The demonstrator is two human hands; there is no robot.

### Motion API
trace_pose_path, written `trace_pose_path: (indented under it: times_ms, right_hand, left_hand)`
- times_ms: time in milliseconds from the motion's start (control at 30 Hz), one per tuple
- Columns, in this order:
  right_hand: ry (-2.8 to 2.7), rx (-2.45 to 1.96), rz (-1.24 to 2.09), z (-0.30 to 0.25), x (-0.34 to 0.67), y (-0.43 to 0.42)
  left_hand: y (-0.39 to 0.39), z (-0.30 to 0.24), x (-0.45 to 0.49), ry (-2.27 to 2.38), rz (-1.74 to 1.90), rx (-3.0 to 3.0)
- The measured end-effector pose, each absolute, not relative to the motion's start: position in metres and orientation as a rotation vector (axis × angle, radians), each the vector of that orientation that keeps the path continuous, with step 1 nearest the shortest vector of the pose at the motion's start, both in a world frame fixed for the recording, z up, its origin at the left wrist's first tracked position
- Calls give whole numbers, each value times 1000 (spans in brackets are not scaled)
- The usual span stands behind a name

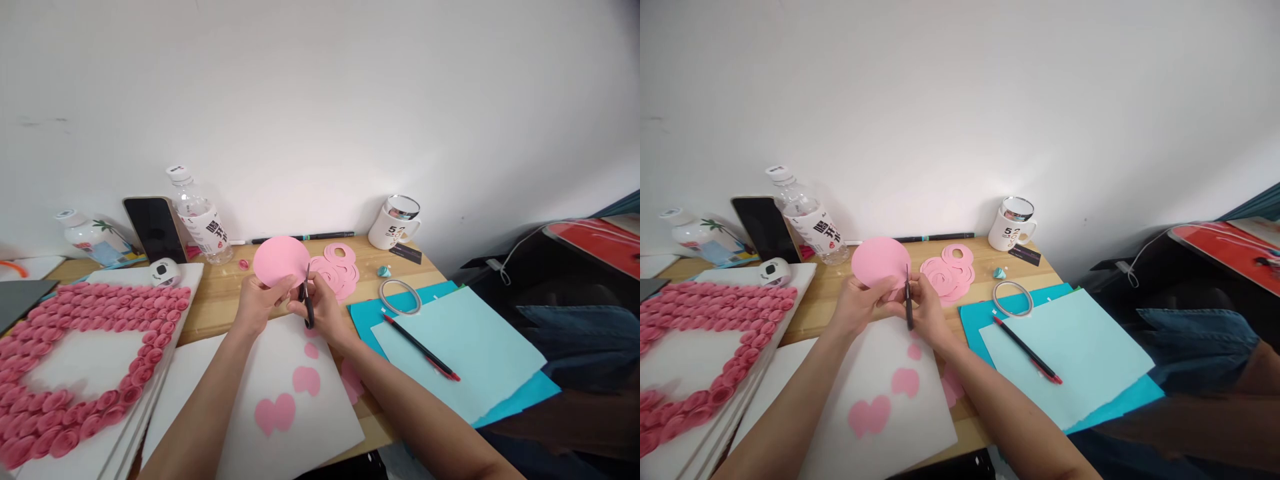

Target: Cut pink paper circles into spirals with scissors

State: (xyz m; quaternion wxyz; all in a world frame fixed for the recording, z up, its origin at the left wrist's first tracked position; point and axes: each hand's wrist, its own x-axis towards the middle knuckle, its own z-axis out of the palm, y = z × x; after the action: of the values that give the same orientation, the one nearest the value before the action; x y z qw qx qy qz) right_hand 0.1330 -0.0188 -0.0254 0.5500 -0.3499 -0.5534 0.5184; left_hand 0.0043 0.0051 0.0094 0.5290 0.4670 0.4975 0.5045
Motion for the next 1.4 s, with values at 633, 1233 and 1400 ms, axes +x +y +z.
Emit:
trace_pose_path:
  times_ms: [633,1233,1400]
  right_hand:
    - [-1258,-903,1249,-24,131,-20]
    - [-1279,-928,1206,-22,136,-18]
    - [-1279,-924,1229,-20,137,-19]
  left_hand:
    - [4,13,5,1125,1201,1067]
    - [5,14,3,1155,1165,1198]
    - [4,16,3,1157,1171,1192]
